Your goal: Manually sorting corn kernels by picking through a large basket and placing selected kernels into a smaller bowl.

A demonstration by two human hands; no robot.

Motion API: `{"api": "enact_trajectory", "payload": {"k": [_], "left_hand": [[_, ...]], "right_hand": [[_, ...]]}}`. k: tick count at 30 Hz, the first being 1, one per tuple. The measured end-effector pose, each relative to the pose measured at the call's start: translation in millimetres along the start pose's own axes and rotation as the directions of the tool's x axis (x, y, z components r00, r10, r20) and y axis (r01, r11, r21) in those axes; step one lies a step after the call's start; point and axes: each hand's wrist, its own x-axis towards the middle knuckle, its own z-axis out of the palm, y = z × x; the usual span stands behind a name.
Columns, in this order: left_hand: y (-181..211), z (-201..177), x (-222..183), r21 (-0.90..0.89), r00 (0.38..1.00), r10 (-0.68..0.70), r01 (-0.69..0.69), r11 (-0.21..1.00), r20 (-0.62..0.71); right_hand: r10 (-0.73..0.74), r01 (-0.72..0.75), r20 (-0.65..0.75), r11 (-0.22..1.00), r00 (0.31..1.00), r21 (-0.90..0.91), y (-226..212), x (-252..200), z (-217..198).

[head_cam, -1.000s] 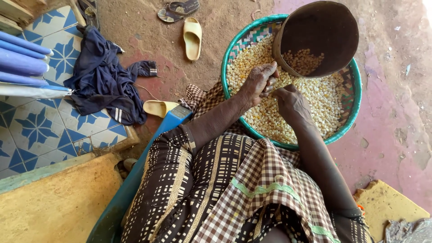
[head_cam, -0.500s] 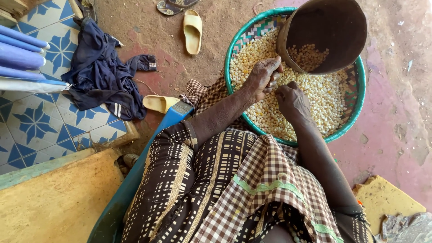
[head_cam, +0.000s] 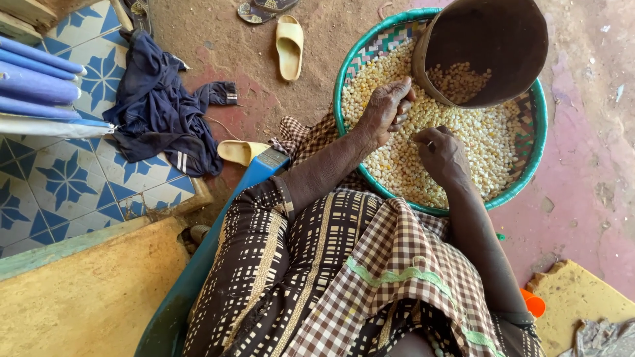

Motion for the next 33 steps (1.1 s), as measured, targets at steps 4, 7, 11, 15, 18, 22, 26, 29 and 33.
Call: {"api": "enact_trajectory", "payload": {"k": [4,7,11,15,18,22,26,29,33], "left_hand": [[-1.2,-0.7,0.8,0.017,1.0,0.002,-0.002,1.0,0.007],[-0.9,-1.8,0.6,0.022,1.0,0.004,-0.004,1.0,0.012],[-1.3,-1.8,0.0,0.023,1.0,0.021,-0.021,1.0,0.02],[1.5,-1.5,-0.7,0.001,1.0,0.029,-0.029,1.0,0.007],[0.6,-3.9,3.7,-0.01,0.999,0.04,-0.04,0.999,-0.012],[1.5,-4.9,7.5,-0.025,0.997,0.046,-0.047,0.999,-0.066],[1.0,-5.0,8.5,-0.048,0.996,0.054,-0.058,0.997,-0.076],[4.2,-5.9,7.6,-0.042,0.995,0.069,-0.073,0.996,-0.076],[7.0,-5.9,7.0,-0.05,0.988,0.091,-0.098,0.994,-0.124]], "right_hand": [[-0.036,0.037,0.018,0.998,0.999,-0.043,-12.9,0.2,-0.1],[-0.012,0.016,0.044,0.995,0.999,-0.098,-33.0,2.2,-6.1],[-0.019,0.026,0.071,0.996,0.997,-0.09,-23.8,5.6,-1.1],[-0.025,0.027,0.055,0.999,0.998,-0.039,-16.2,4.8,5.9],[0.001,-0.001,-0.007,0.995,1.0,0.104,-9.7,0.1,7.4],[0.064,-0.091,0.065,0.703,0.996,0.706,-61.2,-8.5,-15.0],[-0.018,-0.108,0.175,0.721,0.984,0.684,-84.7,-6.5,-19.8],[-0.11,0.043,0.169,0.934,0.979,0.354,-83.0,2.6,-0.3],[-0.18,0.167,0.089,0.976,0.98,0.142,-76.6,9.1,27.2]]}}
